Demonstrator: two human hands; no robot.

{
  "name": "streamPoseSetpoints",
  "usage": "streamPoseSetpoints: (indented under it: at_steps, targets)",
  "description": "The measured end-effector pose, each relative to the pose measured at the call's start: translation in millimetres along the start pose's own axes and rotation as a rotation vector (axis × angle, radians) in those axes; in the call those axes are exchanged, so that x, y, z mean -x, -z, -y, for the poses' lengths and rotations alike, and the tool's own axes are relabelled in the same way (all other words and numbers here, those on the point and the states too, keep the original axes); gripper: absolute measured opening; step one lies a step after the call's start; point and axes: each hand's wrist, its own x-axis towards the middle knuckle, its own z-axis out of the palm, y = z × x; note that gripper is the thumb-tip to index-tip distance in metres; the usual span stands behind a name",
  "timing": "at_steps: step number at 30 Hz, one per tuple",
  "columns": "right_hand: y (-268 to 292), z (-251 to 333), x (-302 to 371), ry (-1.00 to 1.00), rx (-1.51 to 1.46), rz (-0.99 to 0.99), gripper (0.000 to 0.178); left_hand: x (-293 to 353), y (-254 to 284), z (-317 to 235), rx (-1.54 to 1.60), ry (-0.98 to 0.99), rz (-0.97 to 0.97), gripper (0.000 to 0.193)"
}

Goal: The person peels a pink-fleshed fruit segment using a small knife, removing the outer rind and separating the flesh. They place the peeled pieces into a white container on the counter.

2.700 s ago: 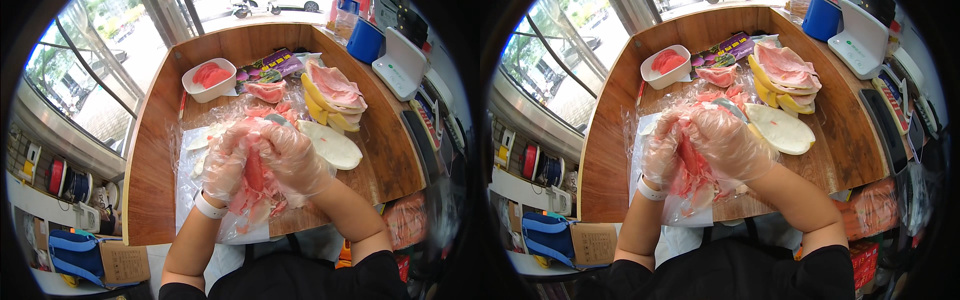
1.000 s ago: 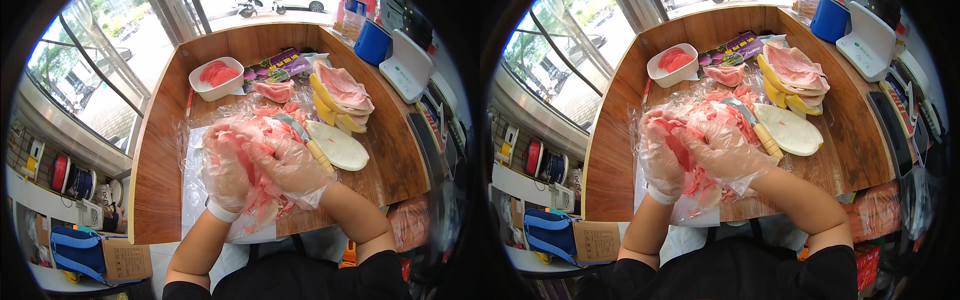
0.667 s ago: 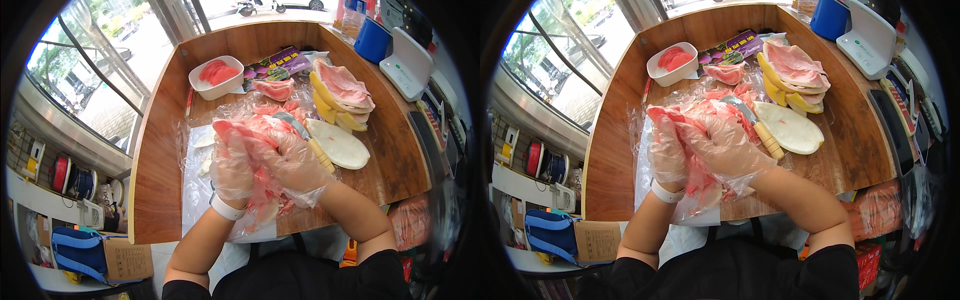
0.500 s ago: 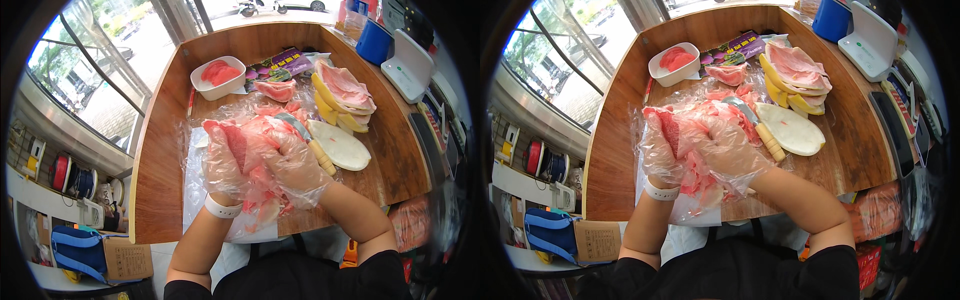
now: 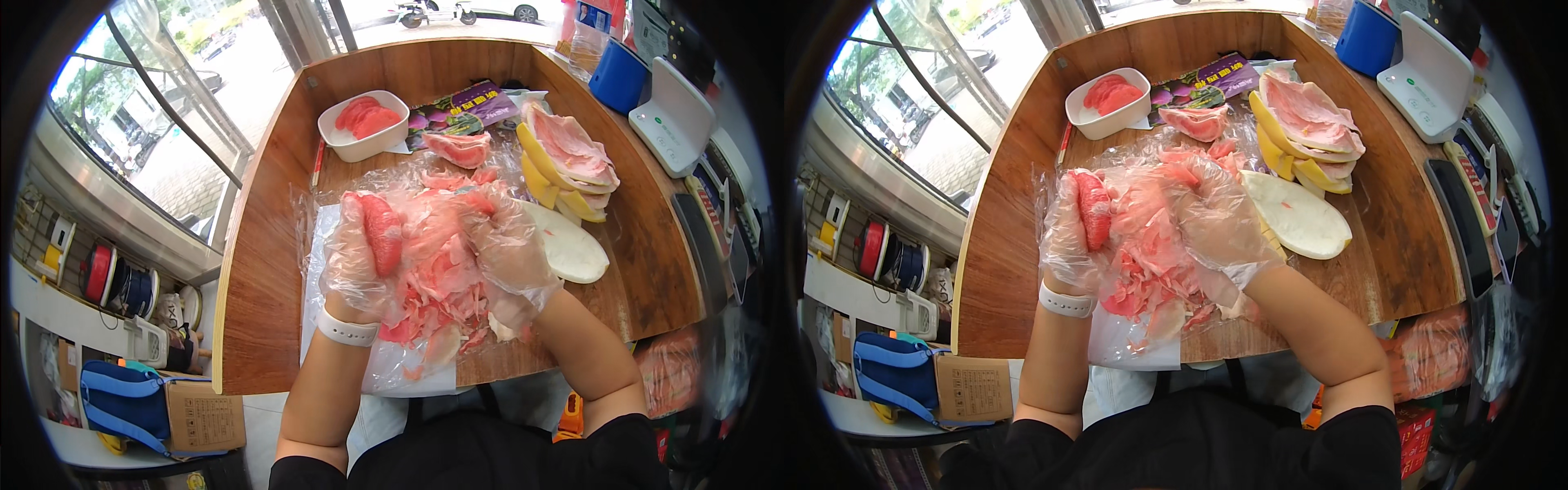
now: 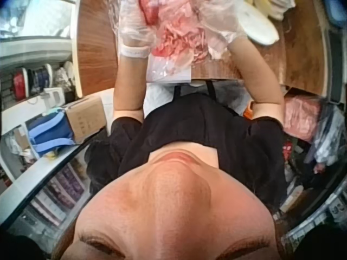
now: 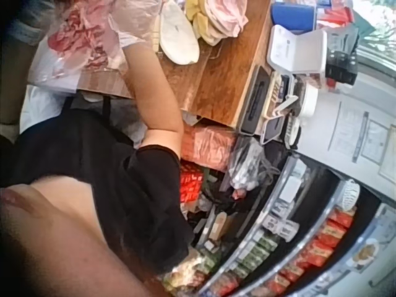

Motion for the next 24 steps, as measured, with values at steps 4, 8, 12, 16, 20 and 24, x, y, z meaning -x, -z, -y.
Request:
streamPoseSetpoints:
  at_steps: [4, 8, 12, 16, 20, 24]
  targets:
    - [13.4, 9.4, -1.4, 0.026, -0.079, 0.001, 0.011, 3.6, -5.0, 4.4, -0.173, -0.004, 0.055, 0.037]
    - [25.9, 22.4, -16.5, 0.166, -0.408, -0.2, 0.007, 6.3, -7.7, 2.4, -0.166, 0.115, 0.203, 0.04]
    - [33.2, 23.0, -21.2, 0.459, -0.011, -0.192, 0.007, 10.7, -15.7, -2.2, -0.149, 0.128, 0.153, 0.047]
    - [33.1, 63.7, -1.0, -0.151, 0.971, 0.409, 0.045, 9.6, -18.3, -9.0, -0.103, 0.067, 0.173, 0.054]
    - [40.2, 56.8, -0.5, -0.166, 0.528, 0.137, 0.055, 4.7, -12.8, -4.6, -0.084, 0.073, 0.308, 0.057]
    - [17.2, 34.0, 0.0, 0.092, 0.612, 0.244, 0.057, 8.0, -16.0, 11.8, -0.233, -0.037, 0.237, 0.05]
